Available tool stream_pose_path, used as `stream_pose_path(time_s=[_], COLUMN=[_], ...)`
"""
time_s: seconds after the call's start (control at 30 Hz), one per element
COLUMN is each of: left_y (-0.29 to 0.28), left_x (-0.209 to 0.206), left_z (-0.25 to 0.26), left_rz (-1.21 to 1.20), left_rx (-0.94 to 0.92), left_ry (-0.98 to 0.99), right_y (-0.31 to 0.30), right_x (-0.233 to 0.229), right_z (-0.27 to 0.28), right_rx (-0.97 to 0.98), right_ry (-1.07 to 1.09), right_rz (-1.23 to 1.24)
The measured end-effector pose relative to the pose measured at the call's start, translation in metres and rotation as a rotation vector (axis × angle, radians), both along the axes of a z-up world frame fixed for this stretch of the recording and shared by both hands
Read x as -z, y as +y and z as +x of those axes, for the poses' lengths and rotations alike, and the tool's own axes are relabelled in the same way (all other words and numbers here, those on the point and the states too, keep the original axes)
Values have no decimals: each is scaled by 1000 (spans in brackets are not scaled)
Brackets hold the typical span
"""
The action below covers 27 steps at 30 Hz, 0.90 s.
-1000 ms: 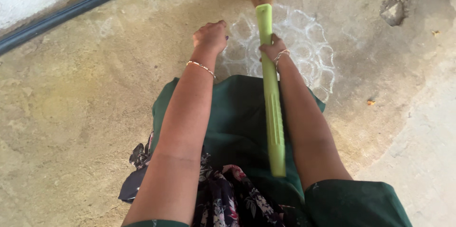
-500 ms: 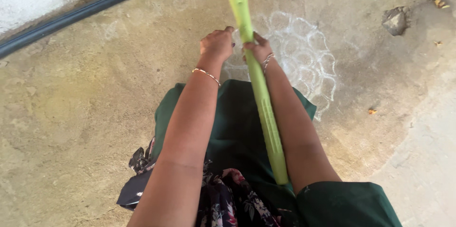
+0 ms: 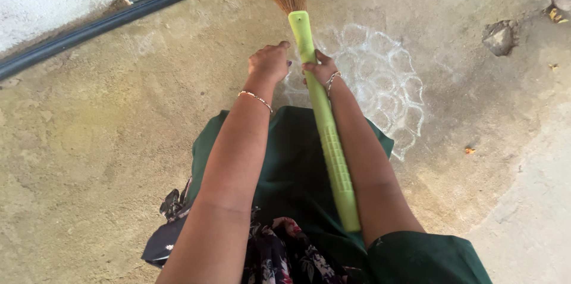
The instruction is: The person sweeps the concrete floor near a set of black stairs using a broom, moving the broom back and forth to collect dust near the wall and steps.
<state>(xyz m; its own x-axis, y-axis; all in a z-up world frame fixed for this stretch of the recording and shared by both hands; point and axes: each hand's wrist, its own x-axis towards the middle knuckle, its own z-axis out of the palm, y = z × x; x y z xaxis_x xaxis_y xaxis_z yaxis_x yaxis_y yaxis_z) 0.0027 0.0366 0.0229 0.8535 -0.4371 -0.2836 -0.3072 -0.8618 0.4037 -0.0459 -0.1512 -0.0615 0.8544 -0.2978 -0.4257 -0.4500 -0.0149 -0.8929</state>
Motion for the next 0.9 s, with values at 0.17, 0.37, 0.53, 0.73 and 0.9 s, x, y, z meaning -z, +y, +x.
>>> stream_pose_path(time_s=[0.17,0.37,0.53,0.73,0.9], left_y=[1,-1,-5,-21,-22], left_x=[4,6,6,9,4], left_z=[4,5,6,-2,-3], left_rz=[-23,-31,-32,-18,-9], left_rx=[-9,-7,13,61,43], left_ry=[-4,-22,-2,-19,22], right_y=[-6,-14,-26,12,28], right_x=[12,-12,-25,31,41], right_z=[-1,-18,-36,-38,-38], right_rx=[151,375,189,-411,-576], right_ry=[-49,-106,-126,58,117], right_rz=[119,85,-99,-477,-717])
